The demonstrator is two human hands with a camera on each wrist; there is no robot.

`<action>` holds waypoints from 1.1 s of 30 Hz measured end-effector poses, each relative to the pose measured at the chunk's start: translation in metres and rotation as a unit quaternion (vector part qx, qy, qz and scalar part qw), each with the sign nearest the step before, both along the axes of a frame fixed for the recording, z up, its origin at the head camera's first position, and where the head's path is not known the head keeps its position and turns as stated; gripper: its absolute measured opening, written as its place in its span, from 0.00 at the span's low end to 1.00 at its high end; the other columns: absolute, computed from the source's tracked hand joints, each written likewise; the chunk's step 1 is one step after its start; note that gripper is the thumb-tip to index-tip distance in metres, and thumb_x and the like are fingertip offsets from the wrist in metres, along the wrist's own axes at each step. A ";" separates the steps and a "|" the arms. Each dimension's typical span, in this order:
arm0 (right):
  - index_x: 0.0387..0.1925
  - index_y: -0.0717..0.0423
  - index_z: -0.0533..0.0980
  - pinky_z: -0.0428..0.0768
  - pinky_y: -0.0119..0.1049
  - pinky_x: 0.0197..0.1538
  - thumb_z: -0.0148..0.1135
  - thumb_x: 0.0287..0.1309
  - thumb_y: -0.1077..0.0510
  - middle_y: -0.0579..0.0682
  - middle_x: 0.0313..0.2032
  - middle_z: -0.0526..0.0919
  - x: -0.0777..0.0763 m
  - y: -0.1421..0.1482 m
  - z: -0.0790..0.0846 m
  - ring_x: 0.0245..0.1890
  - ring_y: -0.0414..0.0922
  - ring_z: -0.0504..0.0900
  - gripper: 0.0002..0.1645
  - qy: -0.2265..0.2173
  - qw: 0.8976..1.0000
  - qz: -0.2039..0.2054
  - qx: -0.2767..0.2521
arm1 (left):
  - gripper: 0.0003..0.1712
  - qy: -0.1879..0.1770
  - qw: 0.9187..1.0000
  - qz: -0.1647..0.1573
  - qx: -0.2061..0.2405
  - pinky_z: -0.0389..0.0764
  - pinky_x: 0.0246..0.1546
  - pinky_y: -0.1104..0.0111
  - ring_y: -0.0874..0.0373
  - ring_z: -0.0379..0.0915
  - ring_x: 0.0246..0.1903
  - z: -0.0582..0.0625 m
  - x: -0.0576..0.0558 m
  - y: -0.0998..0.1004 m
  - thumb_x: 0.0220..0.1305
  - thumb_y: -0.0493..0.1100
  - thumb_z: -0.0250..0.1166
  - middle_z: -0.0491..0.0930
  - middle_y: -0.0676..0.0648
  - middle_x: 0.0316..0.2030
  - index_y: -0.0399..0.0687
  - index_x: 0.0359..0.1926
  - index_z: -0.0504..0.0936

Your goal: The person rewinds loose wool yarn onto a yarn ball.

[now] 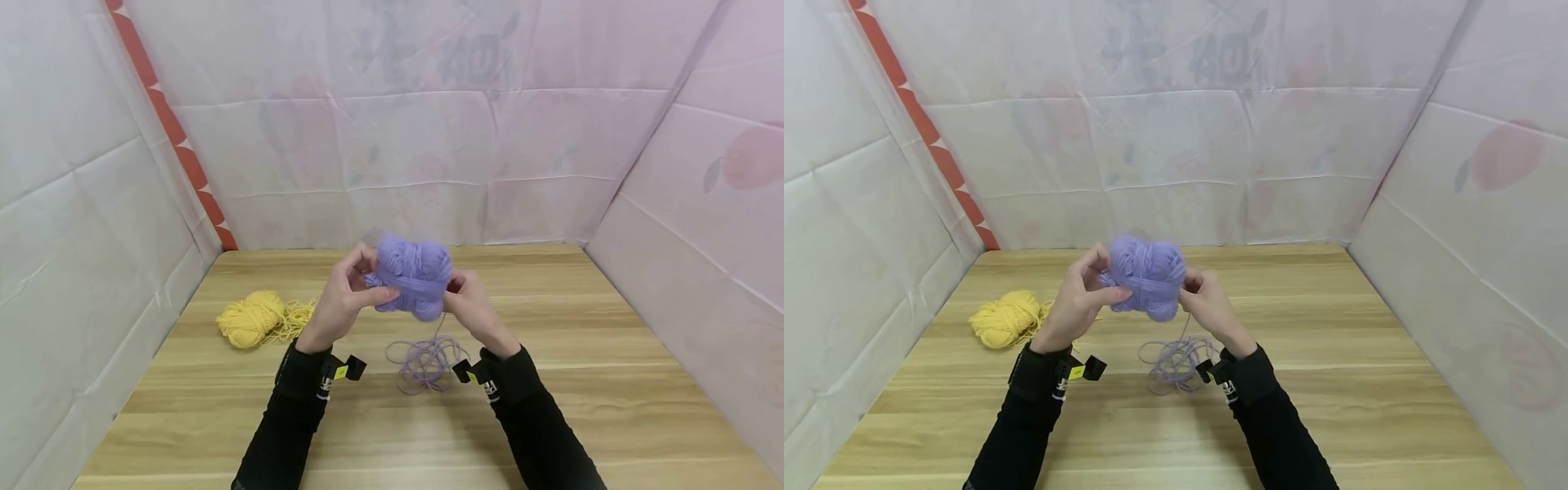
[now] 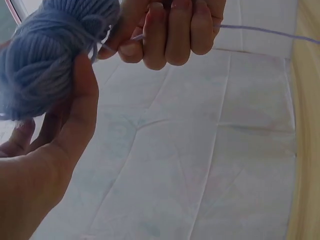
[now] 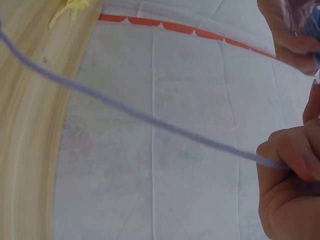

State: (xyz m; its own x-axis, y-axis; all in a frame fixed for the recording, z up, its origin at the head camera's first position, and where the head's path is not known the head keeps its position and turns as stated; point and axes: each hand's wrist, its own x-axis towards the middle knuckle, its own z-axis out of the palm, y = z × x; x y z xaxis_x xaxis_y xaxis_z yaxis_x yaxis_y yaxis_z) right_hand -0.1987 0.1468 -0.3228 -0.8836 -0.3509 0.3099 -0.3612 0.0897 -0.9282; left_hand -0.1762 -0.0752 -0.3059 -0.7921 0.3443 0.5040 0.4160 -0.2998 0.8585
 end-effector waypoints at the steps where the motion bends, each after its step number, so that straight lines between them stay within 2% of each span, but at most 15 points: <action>1: 0.24 0.48 0.77 0.75 0.27 0.25 0.51 0.56 0.72 0.37 0.20 0.75 0.000 0.002 0.001 0.21 0.33 0.72 0.17 -0.004 1.000 0.005 0.001 | 0.18 -0.002 1.000 -0.005 -0.018 0.81 0.38 0.72 0.60 0.76 0.39 0.000 0.000 -0.001 0.52 0.28 0.66 0.73 0.50 0.39 0.47 0.36 0.67; 3: 0.19 0.45 0.74 0.76 0.28 0.26 0.51 0.57 0.71 0.37 0.20 0.74 -0.001 0.004 0.002 0.21 0.33 0.73 0.19 -0.007 1.000 0.013 0.001 | 0.18 -0.004 0.998 -0.014 -0.055 0.82 0.37 0.71 0.59 0.76 0.38 0.000 0.000 -0.003 0.52 0.29 0.67 0.74 0.50 0.38 0.45 0.37 0.67; 7: 0.20 0.46 0.73 0.76 0.29 0.26 0.53 0.60 0.67 0.38 0.20 0.74 -0.002 0.005 0.005 0.22 0.35 0.72 0.17 -0.004 1.000 0.012 0.006 | 0.19 -0.006 0.992 -0.025 -0.125 0.83 0.39 0.65 0.56 0.77 0.40 -0.001 0.000 -0.005 0.51 0.30 0.69 0.73 0.48 0.40 0.42 0.39 0.68; 10: 0.22 0.47 0.75 0.77 0.28 0.30 0.56 0.62 0.63 0.38 0.23 0.78 -0.004 0.004 0.006 0.26 0.35 0.76 0.13 -0.014 1.000 -0.007 0.000 | 0.20 0.004 0.985 -0.018 -0.171 0.82 0.41 0.63 0.54 0.75 0.42 -0.002 -0.001 -0.005 0.51 0.31 0.70 0.71 0.48 0.40 0.41 0.39 0.67; 13: 0.21 0.50 0.74 0.75 0.27 0.28 0.59 0.64 0.57 0.38 0.22 0.77 -0.006 0.004 0.006 0.25 0.35 0.75 0.14 -0.037 0.999 -0.029 -0.012 | 0.22 0.009 0.979 -0.008 -0.206 0.81 0.42 0.63 0.53 0.75 0.43 -0.003 -0.003 -0.005 0.50 0.32 0.72 0.70 0.47 0.40 0.43 0.38 0.66; 16: 0.21 0.53 0.71 0.65 0.27 0.21 0.59 0.65 0.49 0.39 0.16 0.69 -0.006 0.006 0.006 0.17 0.35 0.66 0.19 -0.048 0.997 -0.051 -0.027 | 0.22 0.006 0.972 -0.002 -0.234 0.83 0.42 0.62 0.52 0.75 0.42 -0.005 -0.005 -0.005 0.48 0.33 0.73 0.69 0.48 0.39 0.45 0.37 0.66; 21: 0.24 0.56 0.69 0.52 0.33 0.19 0.58 0.66 0.49 0.42 0.13 0.58 -0.002 0.010 0.007 0.14 0.38 0.54 0.19 -0.030 0.997 -0.045 -0.053 | 0.22 0.018 0.959 0.026 -0.282 0.83 0.41 0.62 0.55 0.74 0.40 -0.009 -0.009 -0.005 0.47 0.34 0.74 0.69 0.49 0.37 0.47 0.37 0.69; 27: 0.34 0.58 0.78 0.53 0.34 0.21 0.58 0.66 0.54 0.42 0.14 0.60 0.006 0.009 0.012 0.15 0.42 0.54 0.11 -0.009 0.997 -0.025 -0.074 | 0.21 0.026 0.950 0.083 -0.298 0.81 0.31 0.67 0.56 0.74 0.35 -0.012 -0.013 -0.003 0.46 0.35 0.73 0.71 0.48 0.35 0.47 0.34 0.67; 30: 0.39 0.63 0.79 0.54 0.35 0.22 0.57 0.67 0.56 0.43 0.15 0.61 0.011 0.008 0.015 0.16 0.42 0.55 0.12 0.018 0.997 -0.014 -0.071 | 0.22 0.025 0.950 0.116 -0.289 0.81 0.28 0.69 0.55 0.75 0.33 -0.011 -0.013 -0.002 0.47 0.35 0.73 0.71 0.47 0.34 0.46 0.33 0.66; 33: 0.41 0.64 0.79 0.55 0.35 0.22 0.57 0.67 0.59 0.43 0.16 0.61 0.016 0.007 0.017 0.16 0.43 0.56 0.11 0.048 0.997 -0.002 -0.058 | 0.22 0.015 0.950 0.157 -0.270 0.79 0.29 0.68 0.54 0.73 0.34 -0.011 -0.014 -0.002 0.48 0.37 0.74 0.70 0.48 0.33 0.46 0.31 0.65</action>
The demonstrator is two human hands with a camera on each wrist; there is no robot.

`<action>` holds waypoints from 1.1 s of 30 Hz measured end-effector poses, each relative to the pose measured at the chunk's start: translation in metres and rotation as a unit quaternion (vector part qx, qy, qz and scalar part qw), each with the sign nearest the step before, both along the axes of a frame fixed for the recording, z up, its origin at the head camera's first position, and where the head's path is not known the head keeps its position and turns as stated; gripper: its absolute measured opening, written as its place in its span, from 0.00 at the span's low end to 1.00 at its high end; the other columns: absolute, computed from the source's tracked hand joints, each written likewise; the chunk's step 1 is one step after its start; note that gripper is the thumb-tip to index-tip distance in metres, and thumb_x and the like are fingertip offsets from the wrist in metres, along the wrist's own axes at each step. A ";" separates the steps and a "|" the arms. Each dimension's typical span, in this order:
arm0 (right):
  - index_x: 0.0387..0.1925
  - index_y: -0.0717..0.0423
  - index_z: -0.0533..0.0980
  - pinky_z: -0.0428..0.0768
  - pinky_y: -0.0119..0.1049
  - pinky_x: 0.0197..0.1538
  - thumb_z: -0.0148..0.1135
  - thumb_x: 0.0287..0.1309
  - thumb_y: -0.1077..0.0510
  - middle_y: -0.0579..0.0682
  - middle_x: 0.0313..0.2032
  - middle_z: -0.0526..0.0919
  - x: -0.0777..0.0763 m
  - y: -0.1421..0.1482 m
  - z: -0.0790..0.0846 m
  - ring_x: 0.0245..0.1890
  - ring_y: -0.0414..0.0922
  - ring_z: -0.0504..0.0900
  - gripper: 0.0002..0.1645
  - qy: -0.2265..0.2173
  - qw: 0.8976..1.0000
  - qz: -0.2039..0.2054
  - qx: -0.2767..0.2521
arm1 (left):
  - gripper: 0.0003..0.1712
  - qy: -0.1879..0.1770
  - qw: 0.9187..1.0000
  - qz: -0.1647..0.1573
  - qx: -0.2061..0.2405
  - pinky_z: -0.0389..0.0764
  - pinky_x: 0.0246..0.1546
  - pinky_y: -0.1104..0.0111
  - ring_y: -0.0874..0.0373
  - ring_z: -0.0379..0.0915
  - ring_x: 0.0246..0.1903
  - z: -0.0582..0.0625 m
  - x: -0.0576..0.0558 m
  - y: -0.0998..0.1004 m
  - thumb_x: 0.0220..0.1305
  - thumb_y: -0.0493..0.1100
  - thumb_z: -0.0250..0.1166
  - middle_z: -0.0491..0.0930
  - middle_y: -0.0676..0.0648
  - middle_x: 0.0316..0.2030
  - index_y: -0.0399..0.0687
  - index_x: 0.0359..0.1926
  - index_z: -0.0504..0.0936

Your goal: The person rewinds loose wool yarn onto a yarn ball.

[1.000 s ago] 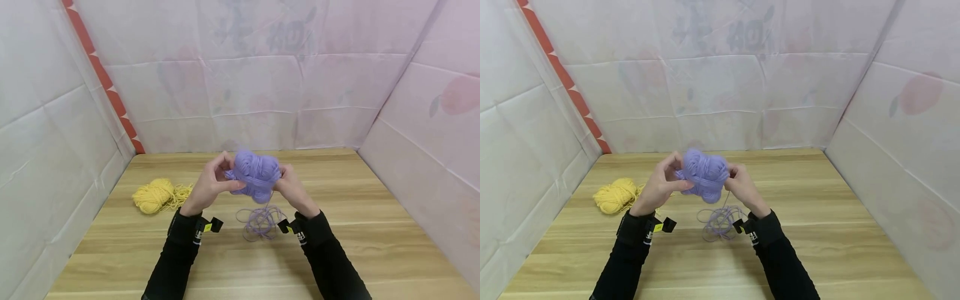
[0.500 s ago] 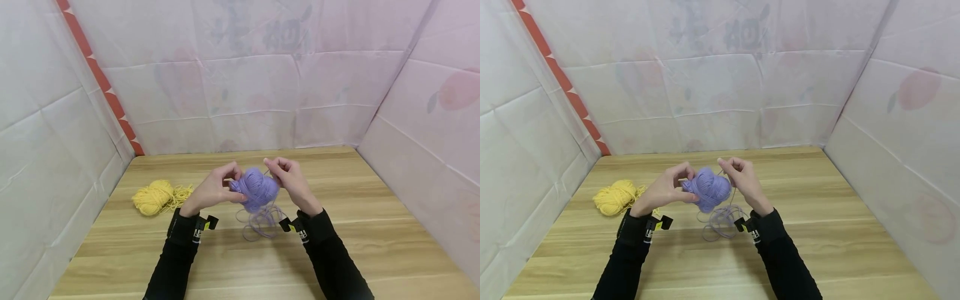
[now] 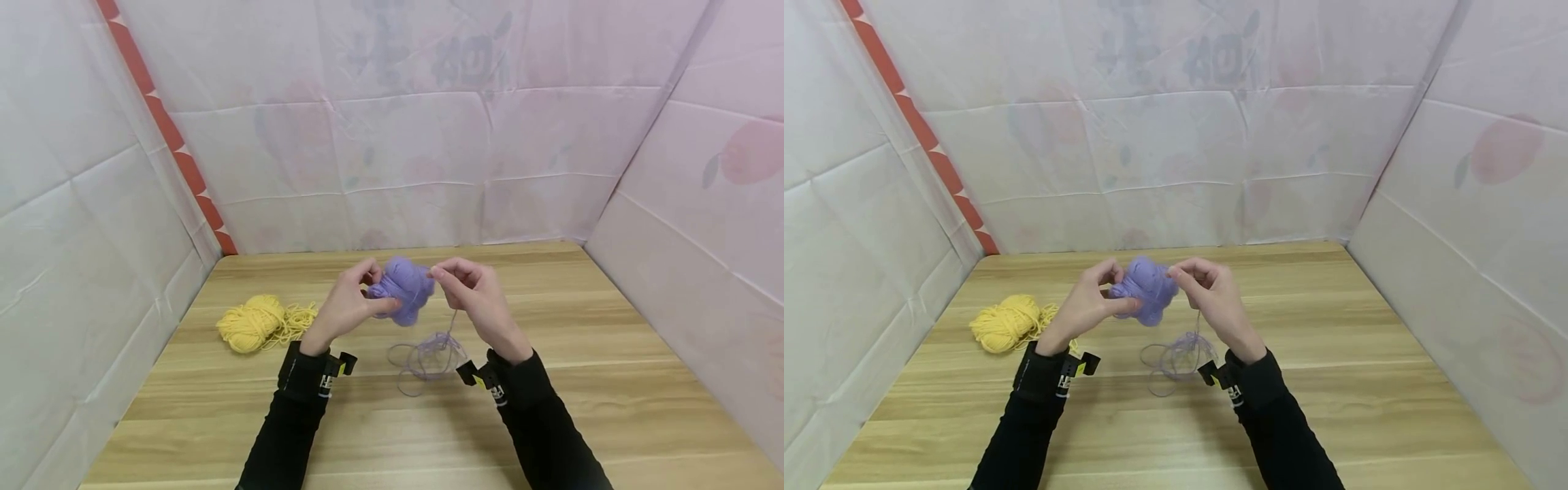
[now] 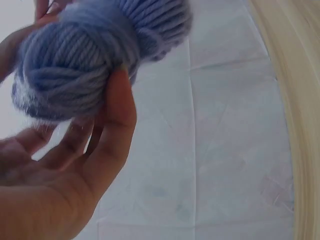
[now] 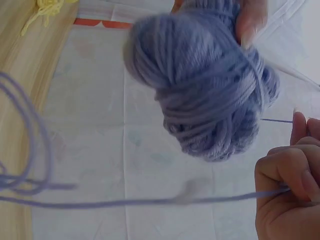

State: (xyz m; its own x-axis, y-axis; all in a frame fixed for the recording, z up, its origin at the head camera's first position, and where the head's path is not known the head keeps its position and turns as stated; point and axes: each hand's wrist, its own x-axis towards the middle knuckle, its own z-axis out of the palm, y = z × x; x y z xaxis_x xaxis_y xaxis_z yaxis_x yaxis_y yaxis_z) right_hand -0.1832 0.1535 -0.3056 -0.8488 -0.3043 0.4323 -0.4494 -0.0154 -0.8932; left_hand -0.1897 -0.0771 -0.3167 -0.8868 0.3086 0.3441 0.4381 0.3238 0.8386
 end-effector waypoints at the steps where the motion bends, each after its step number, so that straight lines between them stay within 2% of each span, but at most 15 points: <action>1: 0.41 0.64 0.79 0.56 0.35 0.22 0.57 0.67 0.59 0.43 0.16 0.61 0.001 -0.001 0.000 0.16 0.43 0.56 0.11 0.010 1.000 0.000 0.006 | 0.22 -0.001 1.000 0.014 0.009 0.79 0.30 0.68 0.54 0.73 0.35 0.000 0.000 0.000 0.49 0.38 0.74 0.69 0.48 0.33 0.47 0.31 0.65; 7: 0.40 0.65 0.80 0.59 0.35 0.21 0.58 0.65 0.62 0.43 0.18 0.67 0.008 -0.006 0.002 0.16 0.40 0.60 0.09 0.061 0.997 -0.016 0.050 | 0.24 -0.009 0.993 0.079 0.088 0.82 0.39 0.64 0.52 0.73 0.42 0.000 -0.001 0.001 0.52 0.41 0.73 0.71 0.46 0.38 0.46 0.30 0.62; 10: 0.39 0.65 0.81 0.59 0.35 0.19 0.58 0.64 0.64 0.41 0.18 0.68 0.009 -0.009 0.002 0.16 0.39 0.61 0.09 0.077 0.995 -0.019 0.062 | 0.24 -0.002 0.987 0.100 0.123 0.80 0.39 0.65 0.52 0.73 0.42 -0.001 -0.002 0.001 0.53 0.42 0.73 0.72 0.45 0.39 0.45 0.30 0.61; 14: 0.39 0.66 0.81 0.60 0.34 0.20 0.58 0.63 0.66 0.39 0.19 0.70 0.008 -0.012 0.000 0.17 0.38 0.61 0.08 0.087 0.994 0.005 0.064 | 0.25 0.009 0.979 0.117 0.167 0.76 0.35 0.67 0.54 0.70 0.39 -0.002 -0.002 0.001 0.54 0.41 0.73 0.68 0.46 0.36 0.44 0.29 0.60; 17: 0.40 0.66 0.81 0.65 0.30 0.23 0.58 0.63 0.67 0.38 0.26 0.79 0.006 -0.012 -0.002 0.20 0.36 0.65 0.08 0.085 0.994 0.028 0.071 | 0.24 0.007 0.971 0.120 0.206 0.79 0.36 0.68 0.54 0.72 0.39 0.000 -0.002 0.002 0.55 0.40 0.72 0.69 0.46 0.37 0.44 0.28 0.60; 20: 0.41 0.63 0.82 0.71 0.27 0.28 0.58 0.64 0.64 0.38 0.34 0.84 0.005 -0.013 -0.003 0.23 0.35 0.71 0.09 0.072 0.992 0.042 0.096 | 0.23 0.003 0.963 0.114 0.244 0.82 0.37 0.68 0.53 0.75 0.43 0.002 -0.002 0.002 0.55 0.38 0.71 0.73 0.46 0.41 0.44 0.27 0.60; 25: 0.42 0.59 0.83 0.65 0.30 0.24 0.59 0.64 0.60 0.43 0.27 0.80 0.001 -0.015 -0.006 0.19 0.37 0.65 0.10 0.054 0.986 0.059 0.144 | 0.21 0.006 0.951 0.084 0.297 0.81 0.33 0.71 0.54 0.77 0.42 0.005 0.000 0.001 0.57 0.37 0.69 0.75 0.46 0.44 0.45 0.27 0.60; 29: 0.41 0.58 0.84 0.63 0.30 0.23 0.59 0.64 0.60 0.44 0.23 0.77 -0.003 -0.017 -0.010 0.18 0.37 0.62 0.10 0.037 0.985 0.064 0.156 | 0.19 -0.001 0.939 0.042 0.340 0.83 0.32 0.72 0.57 0.79 0.41 0.009 0.004 0.001 0.58 0.34 0.67 0.75 0.45 0.43 0.45 0.28 0.61; 33: 0.42 0.60 0.84 0.65 0.28 0.23 0.58 0.65 0.60 0.41 0.29 0.83 -0.006 -0.018 -0.013 0.19 0.35 0.64 0.11 0.011 0.985 0.068 0.155 | 0.17 -0.016 0.928 -0.006 0.373 0.84 0.34 0.71 0.58 0.80 0.41 0.010 0.007 0.001 0.58 0.32 0.64 0.76 0.46 0.42 0.45 0.29 0.62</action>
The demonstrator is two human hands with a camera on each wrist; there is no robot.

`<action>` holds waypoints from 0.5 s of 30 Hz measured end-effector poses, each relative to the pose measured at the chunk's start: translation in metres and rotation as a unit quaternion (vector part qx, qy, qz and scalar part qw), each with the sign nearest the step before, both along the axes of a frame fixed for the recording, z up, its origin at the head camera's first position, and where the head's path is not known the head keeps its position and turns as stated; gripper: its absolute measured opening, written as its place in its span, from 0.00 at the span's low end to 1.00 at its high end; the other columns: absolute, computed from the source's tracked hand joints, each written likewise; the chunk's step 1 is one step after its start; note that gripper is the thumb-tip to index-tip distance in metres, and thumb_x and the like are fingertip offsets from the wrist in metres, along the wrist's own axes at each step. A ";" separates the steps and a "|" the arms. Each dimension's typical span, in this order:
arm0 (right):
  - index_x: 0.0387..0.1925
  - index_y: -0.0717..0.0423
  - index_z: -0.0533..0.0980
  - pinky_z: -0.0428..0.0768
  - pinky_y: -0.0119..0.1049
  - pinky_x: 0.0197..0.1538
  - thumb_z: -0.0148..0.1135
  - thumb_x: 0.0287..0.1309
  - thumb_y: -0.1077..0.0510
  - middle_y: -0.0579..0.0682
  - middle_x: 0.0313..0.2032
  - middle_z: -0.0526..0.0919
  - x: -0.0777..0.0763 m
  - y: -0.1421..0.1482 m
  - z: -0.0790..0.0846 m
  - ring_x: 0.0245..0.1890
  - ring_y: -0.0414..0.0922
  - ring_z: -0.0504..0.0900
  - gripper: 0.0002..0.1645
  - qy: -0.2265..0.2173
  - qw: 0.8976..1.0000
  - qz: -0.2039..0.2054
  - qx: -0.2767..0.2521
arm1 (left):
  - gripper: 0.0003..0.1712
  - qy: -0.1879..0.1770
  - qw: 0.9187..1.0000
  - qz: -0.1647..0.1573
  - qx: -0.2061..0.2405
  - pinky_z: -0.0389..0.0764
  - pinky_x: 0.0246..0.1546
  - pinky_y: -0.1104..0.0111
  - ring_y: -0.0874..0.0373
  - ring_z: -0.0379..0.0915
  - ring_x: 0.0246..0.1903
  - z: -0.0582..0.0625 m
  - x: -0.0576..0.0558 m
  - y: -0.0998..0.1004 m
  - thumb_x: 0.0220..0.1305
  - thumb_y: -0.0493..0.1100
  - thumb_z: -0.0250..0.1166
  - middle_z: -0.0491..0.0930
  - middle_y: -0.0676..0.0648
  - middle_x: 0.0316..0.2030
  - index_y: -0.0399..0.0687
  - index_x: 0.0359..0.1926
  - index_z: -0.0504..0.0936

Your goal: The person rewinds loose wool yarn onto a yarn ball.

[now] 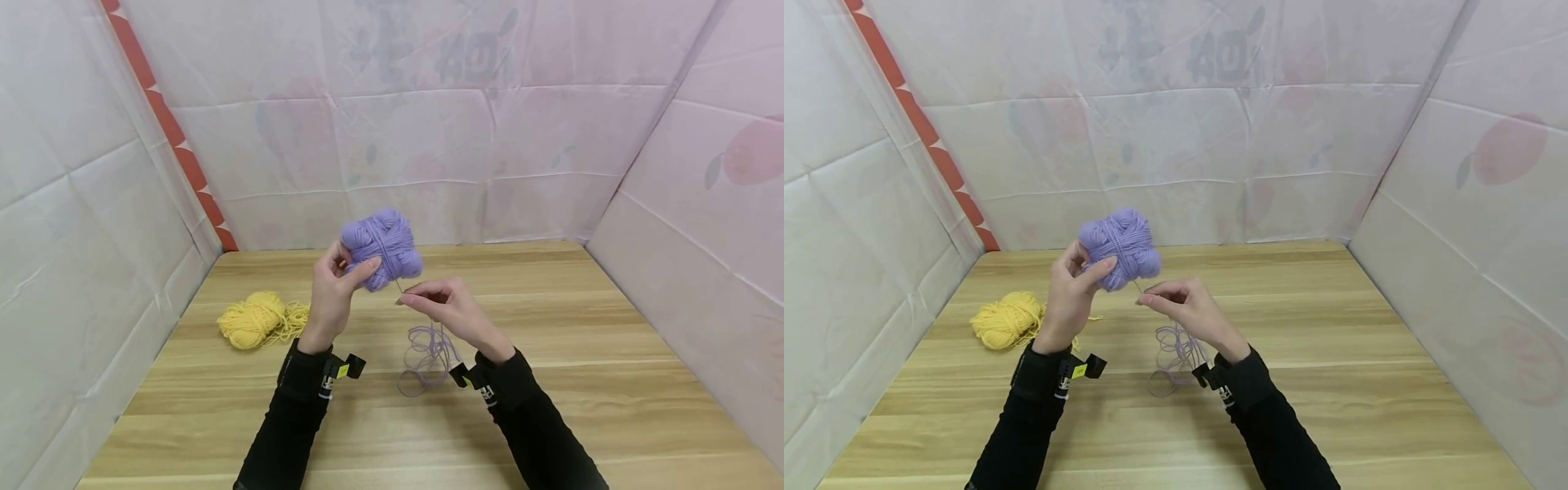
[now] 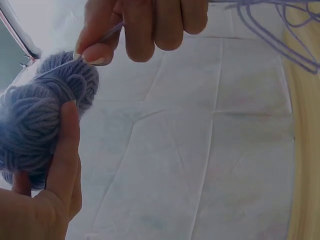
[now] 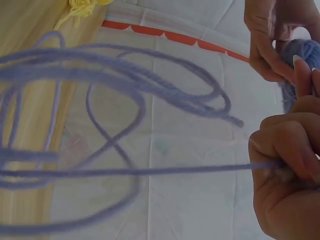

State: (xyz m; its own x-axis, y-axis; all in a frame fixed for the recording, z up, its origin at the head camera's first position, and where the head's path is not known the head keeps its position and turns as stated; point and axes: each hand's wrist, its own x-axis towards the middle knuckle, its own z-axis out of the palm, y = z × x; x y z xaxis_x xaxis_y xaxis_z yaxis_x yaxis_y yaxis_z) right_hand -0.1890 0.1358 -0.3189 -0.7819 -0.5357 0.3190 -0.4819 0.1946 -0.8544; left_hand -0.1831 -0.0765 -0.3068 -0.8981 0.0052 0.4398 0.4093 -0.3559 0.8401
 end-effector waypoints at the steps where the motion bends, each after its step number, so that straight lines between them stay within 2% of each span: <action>1: 0.42 0.61 0.83 0.65 0.28 0.23 0.58 0.65 0.60 0.40 0.30 0.84 -0.001 0.000 -0.001 0.19 0.35 0.64 0.11 -0.007 1.000 0.002 -0.002 | 0.16 0.002 1.000 -0.013 0.006 0.84 0.35 0.72 0.59 0.80 0.41 0.000 0.000 0.000 0.57 0.32 0.63 0.76 0.47 0.42 0.45 0.29 0.62; 4: 0.40 0.65 0.82 0.62 0.28 0.21 0.57 0.65 0.61 0.38 0.31 0.85 -0.004 0.002 -0.003 0.17 0.34 0.62 0.12 -0.026 0.999 0.011 -0.021 | 0.14 0.012 0.998 -0.056 0.014 0.83 0.37 0.73 0.60 0.79 0.41 0.000 0.001 0.000 0.57 0.30 0.62 0.76 0.48 0.41 0.46 0.30 0.64; 5: 0.39 0.65 0.82 0.61 0.29 0.20 0.56 0.65 0.62 0.37 0.27 0.83 -0.006 0.003 -0.003 0.16 0.34 0.61 0.11 -0.035 0.999 0.016 -0.030 | 0.13 0.017 0.997 -0.071 0.014 0.83 0.37 0.73 0.60 0.78 0.41 0.000 0.001 0.000 0.57 0.30 0.61 0.75 0.49 0.41 0.46 0.30 0.64; 9: 0.34 0.57 0.82 0.57 0.30 0.20 0.53 0.65 0.64 0.37 0.17 0.70 -0.010 0.010 -0.004 0.15 0.34 0.58 0.10 -0.073 0.995 0.023 -0.065 | 0.11 0.038 0.992 -0.124 -0.005 0.83 0.38 0.73 0.61 0.77 0.40 0.001 0.000 -0.002 0.57 0.28 0.60 0.74 0.50 0.40 0.46 0.35 0.69; 11: 0.32 0.51 0.80 0.56 0.31 0.20 0.52 0.66 0.64 0.38 0.15 0.62 -0.011 0.014 -0.004 0.16 0.34 0.57 0.12 -0.095 0.992 0.019 -0.078 | 0.15 0.040 0.988 -0.148 -0.020 0.83 0.42 0.71 0.60 0.78 0.41 0.001 0.000 -0.004 0.56 0.27 0.60 0.75 0.49 0.42 0.47 0.40 0.70; 15: 0.28 0.49 0.75 0.54 0.31 0.22 0.50 0.69 0.61 0.39 0.17 0.58 -0.013 0.021 -0.004 0.16 0.34 0.56 0.13 -0.130 0.986 0.007 -0.102 | 0.28 0.020 0.980 -0.181 -0.079 0.83 0.48 0.64 0.57 0.78 0.47 0.000 0.001 -0.006 0.54 0.25 0.61 0.77 0.48 0.47 0.50 0.53 0.66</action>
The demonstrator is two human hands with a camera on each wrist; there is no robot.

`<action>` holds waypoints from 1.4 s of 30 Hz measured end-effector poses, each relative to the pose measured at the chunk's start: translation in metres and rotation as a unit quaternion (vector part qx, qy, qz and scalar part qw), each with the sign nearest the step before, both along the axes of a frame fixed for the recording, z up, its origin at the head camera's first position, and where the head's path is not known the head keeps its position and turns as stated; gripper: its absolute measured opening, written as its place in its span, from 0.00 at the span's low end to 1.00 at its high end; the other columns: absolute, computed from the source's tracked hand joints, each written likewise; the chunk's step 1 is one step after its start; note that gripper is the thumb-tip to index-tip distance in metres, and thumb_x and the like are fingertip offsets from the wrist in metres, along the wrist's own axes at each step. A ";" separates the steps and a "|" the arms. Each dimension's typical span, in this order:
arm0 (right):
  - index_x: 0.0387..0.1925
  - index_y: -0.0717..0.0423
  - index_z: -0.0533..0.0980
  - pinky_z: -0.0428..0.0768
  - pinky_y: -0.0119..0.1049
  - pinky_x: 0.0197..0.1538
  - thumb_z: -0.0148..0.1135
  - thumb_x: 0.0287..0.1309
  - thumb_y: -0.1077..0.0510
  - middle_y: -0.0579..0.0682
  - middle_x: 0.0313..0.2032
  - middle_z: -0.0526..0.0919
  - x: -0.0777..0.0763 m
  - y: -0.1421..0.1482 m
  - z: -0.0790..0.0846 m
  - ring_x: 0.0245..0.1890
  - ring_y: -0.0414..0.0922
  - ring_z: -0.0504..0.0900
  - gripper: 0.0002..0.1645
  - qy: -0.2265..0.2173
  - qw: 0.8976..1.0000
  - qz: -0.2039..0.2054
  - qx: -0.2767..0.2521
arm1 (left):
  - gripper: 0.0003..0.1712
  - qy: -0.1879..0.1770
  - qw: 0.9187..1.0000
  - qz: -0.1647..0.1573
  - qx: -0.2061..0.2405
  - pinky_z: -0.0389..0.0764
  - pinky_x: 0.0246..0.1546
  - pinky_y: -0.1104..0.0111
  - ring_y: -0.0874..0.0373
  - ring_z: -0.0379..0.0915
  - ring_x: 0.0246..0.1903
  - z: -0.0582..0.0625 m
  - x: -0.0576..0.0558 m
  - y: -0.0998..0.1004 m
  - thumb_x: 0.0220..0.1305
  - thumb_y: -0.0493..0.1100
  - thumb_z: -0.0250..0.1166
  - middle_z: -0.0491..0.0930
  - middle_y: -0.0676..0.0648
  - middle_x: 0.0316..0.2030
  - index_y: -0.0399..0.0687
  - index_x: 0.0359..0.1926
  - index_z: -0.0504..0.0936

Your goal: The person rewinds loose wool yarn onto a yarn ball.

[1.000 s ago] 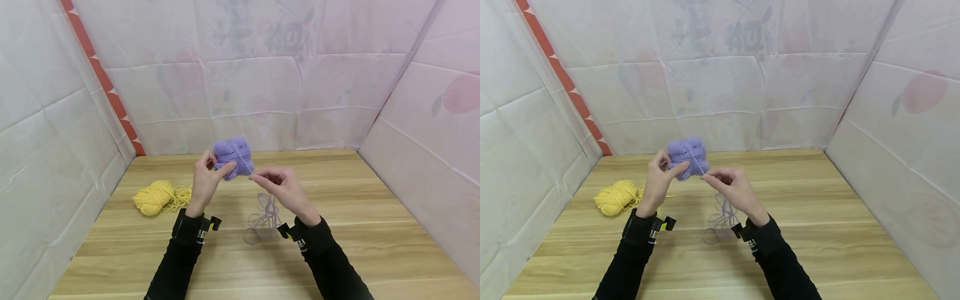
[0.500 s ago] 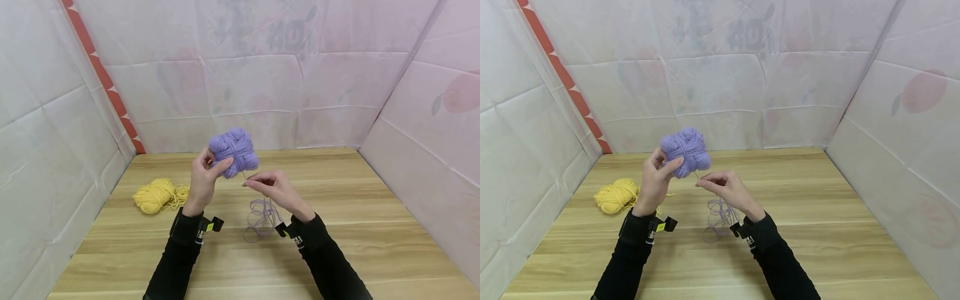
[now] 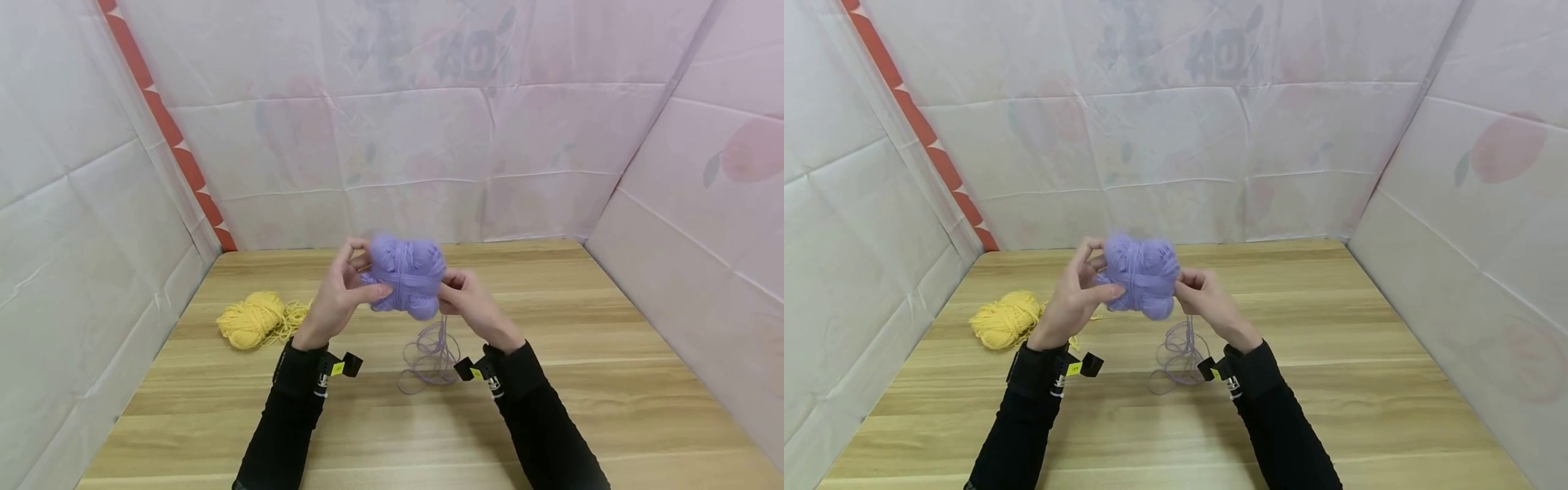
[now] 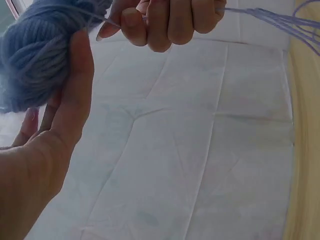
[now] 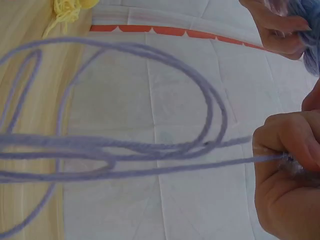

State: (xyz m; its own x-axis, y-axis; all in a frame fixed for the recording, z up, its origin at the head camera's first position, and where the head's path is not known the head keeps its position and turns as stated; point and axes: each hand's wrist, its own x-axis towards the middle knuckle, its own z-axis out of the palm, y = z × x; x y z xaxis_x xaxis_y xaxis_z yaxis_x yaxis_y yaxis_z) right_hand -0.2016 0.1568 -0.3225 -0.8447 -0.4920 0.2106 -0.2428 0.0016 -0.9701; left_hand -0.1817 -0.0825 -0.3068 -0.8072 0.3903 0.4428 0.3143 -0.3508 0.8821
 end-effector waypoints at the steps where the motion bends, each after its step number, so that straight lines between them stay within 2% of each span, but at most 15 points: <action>1: 0.27 0.49 0.74 0.55 0.30 0.22 0.49 0.70 0.61 0.39 0.17 0.59 0.000 0.001 0.000 0.17 0.34 0.57 0.13 -0.007 1.000 -0.003 -0.003 | 0.32 -0.001 1.000 -0.004 -0.024 0.82 0.49 0.62 0.56 0.77 0.49 0.000 0.000 0.000 0.54 0.25 0.62 0.77 0.47 0.49 0.51 0.56 0.64; 5: 0.28 0.48 0.75 0.75 0.25 0.29 0.49 0.70 0.58 0.38 0.22 0.72 0.000 0.002 0.002 0.22 0.33 0.72 0.13 -0.039 0.999 -0.021 -0.010 | 0.42 0.016 0.992 -0.013 -0.124 0.82 0.50 0.59 0.53 0.75 0.52 -0.001 0.001 -0.001 0.52 0.26 0.66 0.77 0.43 0.51 0.51 0.66 0.61; 8: 0.30 0.49 0.76 0.80 0.26 0.30 0.53 0.69 0.53 0.39 0.25 0.77 0.000 0.001 0.004 0.25 0.33 0.77 0.12 -0.061 0.997 -0.030 -0.025 | 0.43 0.038 0.980 -0.007 -0.195 0.83 0.47 0.58 0.52 0.75 0.52 -0.001 0.000 -0.003 0.52 0.30 0.69 0.76 0.42 0.52 0.52 0.67 0.64; 11: 0.27 0.53 0.72 0.69 0.23 0.21 0.54 0.69 0.50 0.39 0.20 0.69 -0.001 0.001 0.005 0.18 0.33 0.68 0.15 -0.056 0.997 -0.032 -0.049 | 0.40 0.054 0.966 0.008 -0.254 0.84 0.42 0.59 0.51 0.74 0.50 -0.002 -0.001 -0.005 0.51 0.35 0.71 0.77 0.44 0.50 0.55 0.65 0.68; 15: 0.25 0.56 0.67 0.53 0.30 0.19 0.53 0.70 0.53 0.41 0.16 0.57 0.000 0.003 0.007 0.15 0.35 0.57 0.16 -0.022 0.996 -0.020 -0.085 | 0.40 0.066 0.952 0.039 -0.297 0.85 0.38 0.62 0.51 0.73 0.47 -0.005 -0.004 -0.005 0.49 0.35 0.69 0.76 0.45 0.47 0.58 0.64 0.69; 20: 0.33 0.58 0.73 0.49 0.36 0.20 0.51 0.71 0.58 0.42 0.14 0.58 0.006 0.005 0.012 0.13 0.39 0.55 0.11 0.005 0.993 -0.001 -0.121 | 0.40 0.080 0.941 0.106 -0.312 0.84 0.33 0.66 0.51 0.72 0.43 -0.008 -0.007 -0.002 0.49 0.36 0.68 0.76 0.43 0.45 0.58 0.65 0.68; 22: 0.39 0.60 0.76 0.50 0.36 0.20 0.51 0.70 0.59 0.43 0.14 0.60 0.009 0.006 0.014 0.14 0.40 0.54 0.09 0.020 0.992 0.006 -0.121 | 0.40 0.076 0.940 0.135 -0.305 0.83 0.34 0.65 0.50 0.74 0.44 -0.008 -0.008 -0.001 0.50 0.36 0.69 0.76 0.42 0.45 0.57 0.65 0.67; 25: 0.43 0.59 0.78 0.52 0.37 0.20 0.51 0.70 0.62 0.44 0.15 0.62 0.015 0.006 0.017 0.15 0.41 0.55 0.10 0.054 0.993 0.015 -0.105 | 0.38 0.054 0.943 0.176 -0.278 0.85 0.37 0.63 0.48 0.75 0.45 -0.008 -0.009 -0.001 0.53 0.37 0.70 0.75 0.40 0.47 0.56 0.65 0.66; 31: 0.43 0.57 0.80 0.55 0.36 0.19 0.55 0.67 0.61 0.43 0.19 0.67 0.027 0.004 0.024 0.17 0.41 0.60 0.09 0.081 0.996 0.002 -0.040 | 0.36 -0.004 0.957 0.236 -0.167 0.83 0.47 0.55 0.44 0.74 0.52 -0.008 -0.011 -0.002 0.57 0.38 0.69 0.71 0.39 0.54 0.55 0.63 0.62; 37: 0.43 0.55 0.81 0.64 0.34 0.20 0.58 0.66 0.57 0.41 0.21 0.69 0.034 0.001 0.027 0.19 0.39 0.65 0.09 0.102 0.993 -0.016 0.058 | 0.34 -0.010 0.961 0.267 -0.064 0.82 0.49 0.57 0.47 0.74 0.50 -0.007 -0.012 -0.003 0.58 0.37 0.68 0.71 0.41 0.54 0.50 0.60 0.59; 42: 0.42 0.54 0.82 0.63 0.36 0.18 0.58 0.66 0.57 0.42 0.19 0.68 0.030 0.001 0.023 0.16 0.40 0.62 0.09 0.098 0.992 0.021 0.076 | 0.32 -0.020 0.965 0.260 0.021 0.84 0.46 0.62 0.48 0.76 0.50 -0.005 -0.012 -0.005 0.59 0.36 0.67 0.73 0.43 0.53 0.53 0.58 0.59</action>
State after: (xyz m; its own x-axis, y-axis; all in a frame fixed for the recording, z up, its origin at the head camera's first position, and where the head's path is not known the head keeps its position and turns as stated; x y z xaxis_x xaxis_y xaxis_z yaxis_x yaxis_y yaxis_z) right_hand -0.1721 0.1575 -0.2996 -0.7726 -0.5654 0.2887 -0.4296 0.1308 -0.8935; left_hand -0.1933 -0.0876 -0.3122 -0.9058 -0.0907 0.4138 0.4236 -0.1907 0.8855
